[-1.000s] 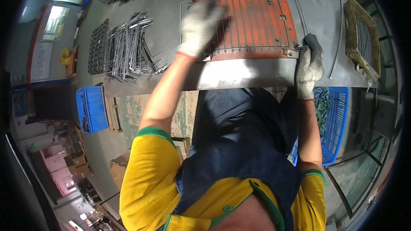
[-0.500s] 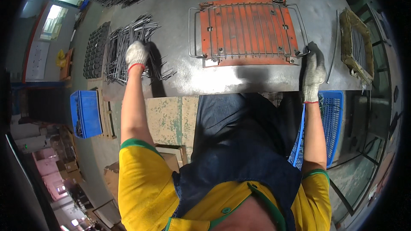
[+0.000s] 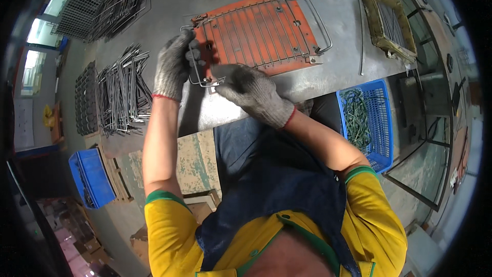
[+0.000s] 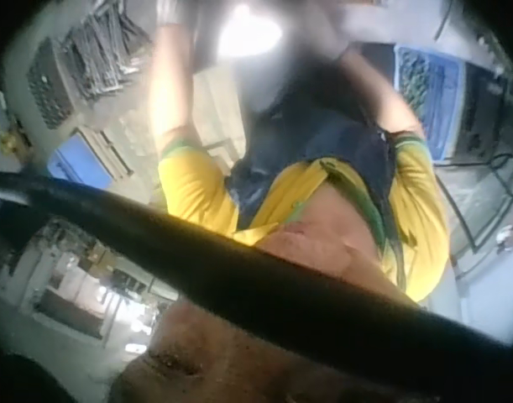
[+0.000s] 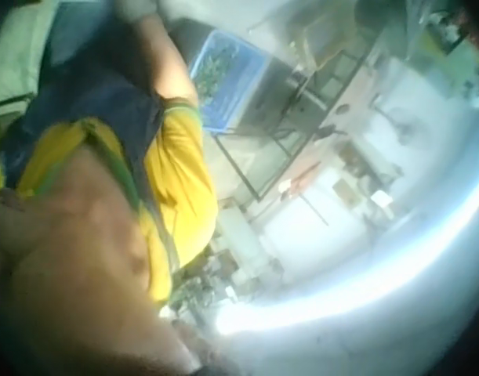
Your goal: The person assembles metal frames by inserting thin metal rods into slots on an orange jig. They repeatedly pick up rods from a container, place them into the jig, and then remove the assembled frame to place it on a pile. The process is repeated continuously throughout the video.
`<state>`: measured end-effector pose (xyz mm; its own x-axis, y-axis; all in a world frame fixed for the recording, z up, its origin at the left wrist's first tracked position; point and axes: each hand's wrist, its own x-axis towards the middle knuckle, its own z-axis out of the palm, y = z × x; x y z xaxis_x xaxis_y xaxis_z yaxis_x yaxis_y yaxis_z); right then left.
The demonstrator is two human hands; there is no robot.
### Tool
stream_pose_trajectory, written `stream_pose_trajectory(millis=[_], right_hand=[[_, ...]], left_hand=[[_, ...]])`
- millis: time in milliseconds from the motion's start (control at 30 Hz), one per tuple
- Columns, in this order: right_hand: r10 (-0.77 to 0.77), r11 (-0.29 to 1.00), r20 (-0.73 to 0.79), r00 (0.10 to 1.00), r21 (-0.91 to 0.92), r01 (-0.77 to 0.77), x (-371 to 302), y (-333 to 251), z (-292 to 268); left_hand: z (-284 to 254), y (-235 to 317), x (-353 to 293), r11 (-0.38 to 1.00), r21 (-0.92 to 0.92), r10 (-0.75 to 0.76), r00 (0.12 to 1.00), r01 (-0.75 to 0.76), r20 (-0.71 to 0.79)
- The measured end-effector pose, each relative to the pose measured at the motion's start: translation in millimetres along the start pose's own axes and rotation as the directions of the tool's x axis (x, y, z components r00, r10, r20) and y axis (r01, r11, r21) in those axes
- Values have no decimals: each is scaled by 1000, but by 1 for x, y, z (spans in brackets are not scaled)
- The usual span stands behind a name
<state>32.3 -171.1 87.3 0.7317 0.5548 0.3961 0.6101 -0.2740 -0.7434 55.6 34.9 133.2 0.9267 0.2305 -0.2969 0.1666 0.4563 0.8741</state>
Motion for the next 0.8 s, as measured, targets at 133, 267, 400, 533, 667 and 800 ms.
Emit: stream_pose_trajectory(millis=[133, 267, 400, 533, 667, 800], right_hand=[[-70, 997, -34, 997, 28, 71, -9, 36, 14], [130, 813, -33, 991, 575, -87, -9, 51, 22], [271, 627, -42, 962, 766, -144, -1, 52, 40], [551, 536, 325, 768, 568, -625, 20, 4, 0], [248, 968, 220, 943, -18, -250, 21, 25, 10], [-30, 904, 278, 960, -403, 145, 18, 43, 22]], left_hand=[[-12, -26, 34, 982, -153, -96, 992, 108, 87], [-3, -36, 44, 970, -239, -28, 997, 44, 71], [13, -40, 38, 964, -265, 1, 998, 18, 70], [-5, -49, 54, 987, 161, -31, 999, 26, 25], [8, -43, 52, 118, 973, 369, 918, -199, 143], [-5, -51, 57, -300, 858, 431, 743, -416, 511]])
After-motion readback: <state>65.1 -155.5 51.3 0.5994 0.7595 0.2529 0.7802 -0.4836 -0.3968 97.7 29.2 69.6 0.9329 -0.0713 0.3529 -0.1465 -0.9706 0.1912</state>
